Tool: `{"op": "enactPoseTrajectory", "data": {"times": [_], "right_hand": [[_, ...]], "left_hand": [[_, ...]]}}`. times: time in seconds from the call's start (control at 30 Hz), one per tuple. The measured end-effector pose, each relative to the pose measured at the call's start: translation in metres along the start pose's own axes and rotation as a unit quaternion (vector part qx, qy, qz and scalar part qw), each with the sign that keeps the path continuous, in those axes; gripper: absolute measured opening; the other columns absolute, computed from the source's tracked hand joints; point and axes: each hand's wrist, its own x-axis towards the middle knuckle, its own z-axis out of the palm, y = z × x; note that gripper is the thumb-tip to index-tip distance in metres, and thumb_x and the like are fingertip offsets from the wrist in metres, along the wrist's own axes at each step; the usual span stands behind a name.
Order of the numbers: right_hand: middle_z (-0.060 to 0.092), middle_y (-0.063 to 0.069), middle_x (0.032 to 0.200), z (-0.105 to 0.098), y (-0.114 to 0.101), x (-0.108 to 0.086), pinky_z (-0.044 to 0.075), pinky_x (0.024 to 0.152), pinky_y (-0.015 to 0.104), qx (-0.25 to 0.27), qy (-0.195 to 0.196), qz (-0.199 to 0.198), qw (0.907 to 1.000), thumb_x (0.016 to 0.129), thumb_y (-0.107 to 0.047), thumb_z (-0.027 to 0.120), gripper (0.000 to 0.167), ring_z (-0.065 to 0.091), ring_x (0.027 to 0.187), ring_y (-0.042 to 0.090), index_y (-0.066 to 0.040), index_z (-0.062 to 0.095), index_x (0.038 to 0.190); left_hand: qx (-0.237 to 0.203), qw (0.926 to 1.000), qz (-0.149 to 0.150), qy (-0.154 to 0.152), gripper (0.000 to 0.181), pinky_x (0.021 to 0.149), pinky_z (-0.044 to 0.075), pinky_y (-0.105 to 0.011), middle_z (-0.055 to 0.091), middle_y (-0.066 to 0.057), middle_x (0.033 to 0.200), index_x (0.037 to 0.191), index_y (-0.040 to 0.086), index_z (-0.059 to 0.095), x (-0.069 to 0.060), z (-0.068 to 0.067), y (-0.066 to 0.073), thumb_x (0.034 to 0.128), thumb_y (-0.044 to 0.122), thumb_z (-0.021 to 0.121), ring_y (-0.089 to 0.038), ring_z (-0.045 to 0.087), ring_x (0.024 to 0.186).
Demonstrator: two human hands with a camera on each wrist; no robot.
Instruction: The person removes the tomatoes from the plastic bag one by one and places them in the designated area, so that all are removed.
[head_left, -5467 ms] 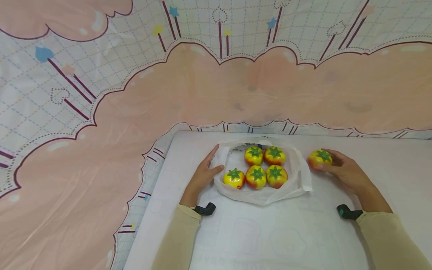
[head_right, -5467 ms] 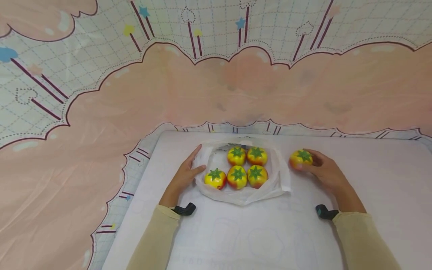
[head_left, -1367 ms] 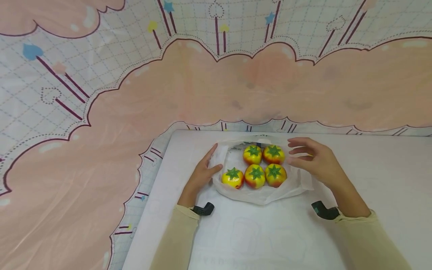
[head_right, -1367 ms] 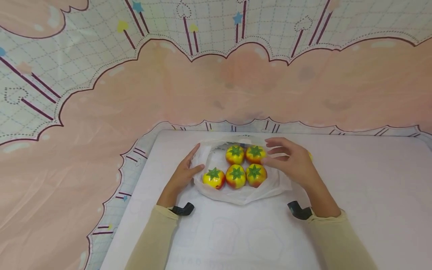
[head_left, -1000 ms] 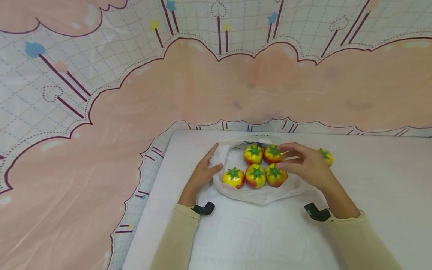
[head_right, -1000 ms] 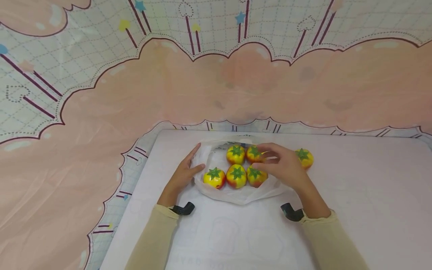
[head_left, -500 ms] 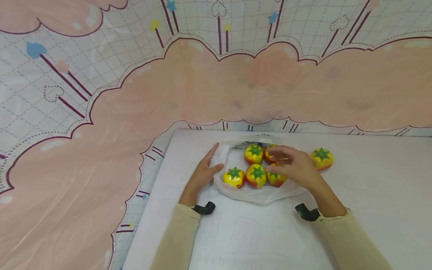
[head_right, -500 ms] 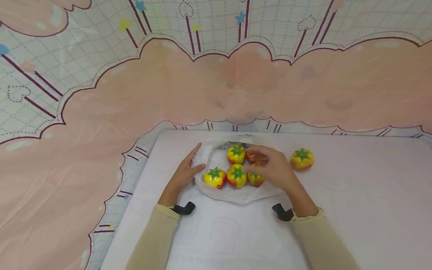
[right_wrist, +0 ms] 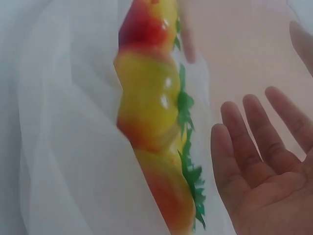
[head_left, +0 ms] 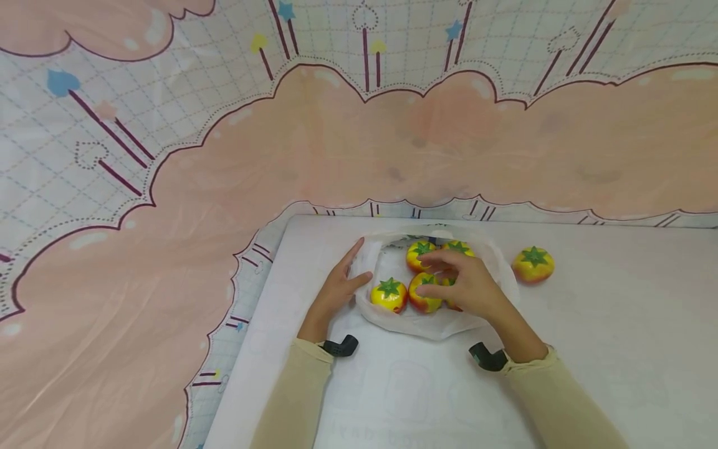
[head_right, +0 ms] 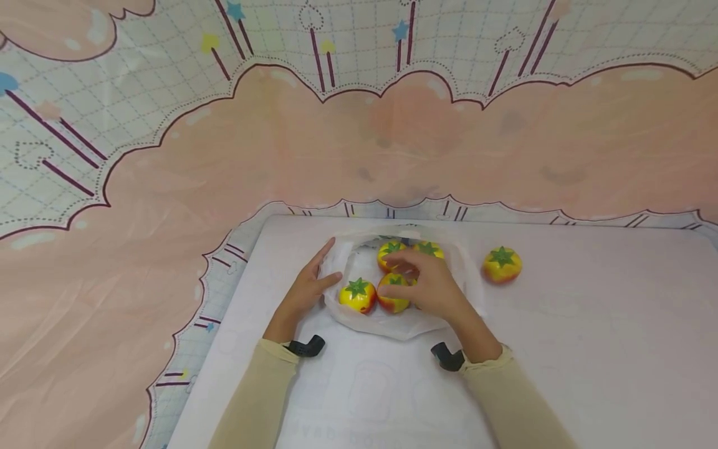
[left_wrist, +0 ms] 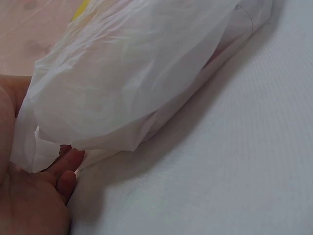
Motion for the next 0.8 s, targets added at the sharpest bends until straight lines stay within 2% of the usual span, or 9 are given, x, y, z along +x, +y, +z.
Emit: {"op": "enactPoseTrajectory", "data": {"times": [0.13, 0.33, 0.63, 0.8], "right_hand": [[0.070, 0.009, 0.128, 0.008, 0.000, 0.003, 0.057, 0.101, 0.050, 0.007, -0.007, -0.005, 0.9999, 0.080, -0.037, 0.088, 0.060, 0.068, 0.115, 0.026, -0.013, 0.068, 0.131], [0.071, 0.011, 0.125, 0.018, -0.002, 0.006, 0.053, 0.106, 0.050, 0.015, -0.007, -0.035, 0.9992, 0.077, -0.034, 0.090, 0.059, 0.068, 0.116, 0.025, -0.014, 0.069, 0.128], [0.074, 0.005, 0.121, 0.031, -0.007, 0.010, 0.057, 0.100, 0.047, -0.047, -0.014, -0.007, 0.9988, 0.078, -0.047, 0.086, 0.062, 0.067, 0.111, 0.022, -0.019, 0.069, 0.131], [0.074, 0.004, 0.120, 0.037, -0.009, 0.013, 0.057, 0.099, 0.046, -0.059, -0.015, -0.012, 0.9981, 0.078, -0.045, 0.087, 0.060, 0.067, 0.111, 0.022, -0.020, 0.070, 0.129]], "left_hand": [[-0.001, 1.0000, -0.002, -0.001, 0.078, 0.130, 0.011, -0.051, 0.024, 0.017, 0.168, 0.152, 0.059, 0.032, 0.000, 0.000, 0.001, 0.0953, 0.021, 0.071, -0.016, 0.015, 0.159], [-0.004, 1.0000, -0.003, -0.001, 0.078, 0.130, 0.011, -0.053, 0.024, 0.014, 0.169, 0.153, 0.056, 0.033, -0.001, -0.001, 0.002, 0.0949, 0.019, 0.071, -0.018, 0.015, 0.159], [0.007, 1.0000, 0.005, -0.003, 0.078, 0.130, 0.012, -0.052, 0.024, 0.013, 0.169, 0.155, 0.054, 0.032, 0.001, 0.001, 0.000, 0.0947, 0.021, 0.072, -0.018, 0.016, 0.159], [0.012, 0.9999, 0.005, -0.002, 0.078, 0.130, 0.012, -0.052, 0.025, 0.014, 0.169, 0.155, 0.053, 0.032, 0.000, 0.000, 0.001, 0.0950, 0.022, 0.070, -0.018, 0.017, 0.159]]}}
